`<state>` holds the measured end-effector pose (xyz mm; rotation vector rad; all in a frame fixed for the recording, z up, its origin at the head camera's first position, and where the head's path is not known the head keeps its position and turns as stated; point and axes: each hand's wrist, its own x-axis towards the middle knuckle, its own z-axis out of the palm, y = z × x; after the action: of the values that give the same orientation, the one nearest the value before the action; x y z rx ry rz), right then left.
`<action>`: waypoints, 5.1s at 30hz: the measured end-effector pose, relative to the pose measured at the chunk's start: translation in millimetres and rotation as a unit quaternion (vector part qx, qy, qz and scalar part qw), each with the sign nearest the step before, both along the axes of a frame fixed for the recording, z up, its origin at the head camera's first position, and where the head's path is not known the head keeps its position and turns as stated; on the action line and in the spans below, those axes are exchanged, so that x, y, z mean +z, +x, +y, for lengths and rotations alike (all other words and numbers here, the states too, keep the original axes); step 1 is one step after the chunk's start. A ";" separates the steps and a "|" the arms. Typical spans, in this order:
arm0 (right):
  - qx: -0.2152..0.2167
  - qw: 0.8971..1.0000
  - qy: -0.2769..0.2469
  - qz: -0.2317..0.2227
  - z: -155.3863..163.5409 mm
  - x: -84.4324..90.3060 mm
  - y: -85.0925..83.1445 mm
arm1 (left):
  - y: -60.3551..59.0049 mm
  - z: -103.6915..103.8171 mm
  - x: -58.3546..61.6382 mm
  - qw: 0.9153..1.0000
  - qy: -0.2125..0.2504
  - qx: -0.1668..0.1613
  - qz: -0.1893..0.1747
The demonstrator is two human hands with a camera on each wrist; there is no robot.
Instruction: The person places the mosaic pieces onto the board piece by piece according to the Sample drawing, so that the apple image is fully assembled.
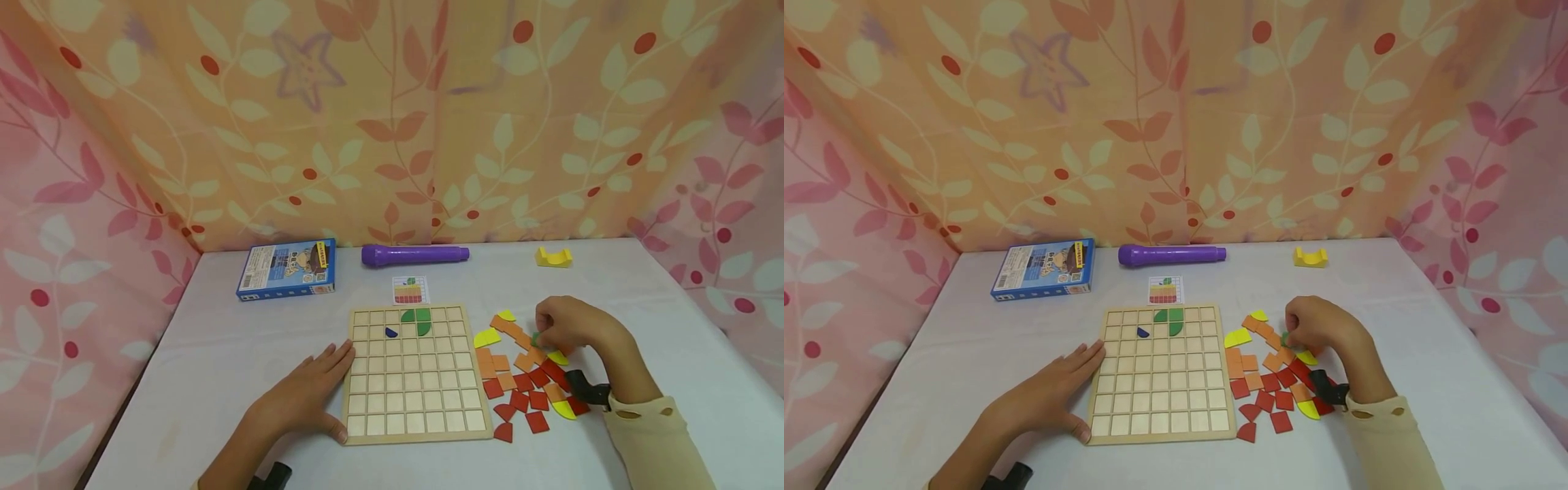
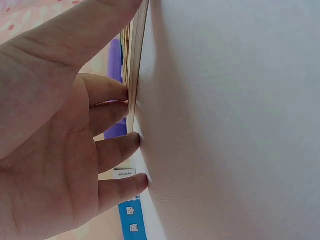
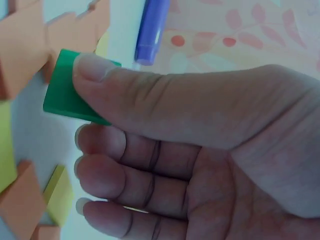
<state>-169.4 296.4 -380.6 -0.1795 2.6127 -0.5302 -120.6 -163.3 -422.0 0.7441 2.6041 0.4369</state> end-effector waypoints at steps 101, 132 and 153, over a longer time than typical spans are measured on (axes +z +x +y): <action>-0.006 0.996 0.056 0.066 -44.9 -11.3 -47.1 | 3.0 0.9 2.7 1.000 0.003 -0.003 0.010; -0.024 0.992 0.049 0.114 -38.3 -13.4 -47.3 | 0.0 2.1 -2.8 1.000 -0.008 -0.005 0.004; 0.158 0.968 0.032 0.195 -162.4 -7.6 -24.7 | 0.6 1.7 -2.6 1.000 -0.006 0.022 0.002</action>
<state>-194.1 133.9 -388.2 -0.7301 2.8881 -0.3207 -119.9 -161.6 -424.6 0.6847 2.6289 0.4326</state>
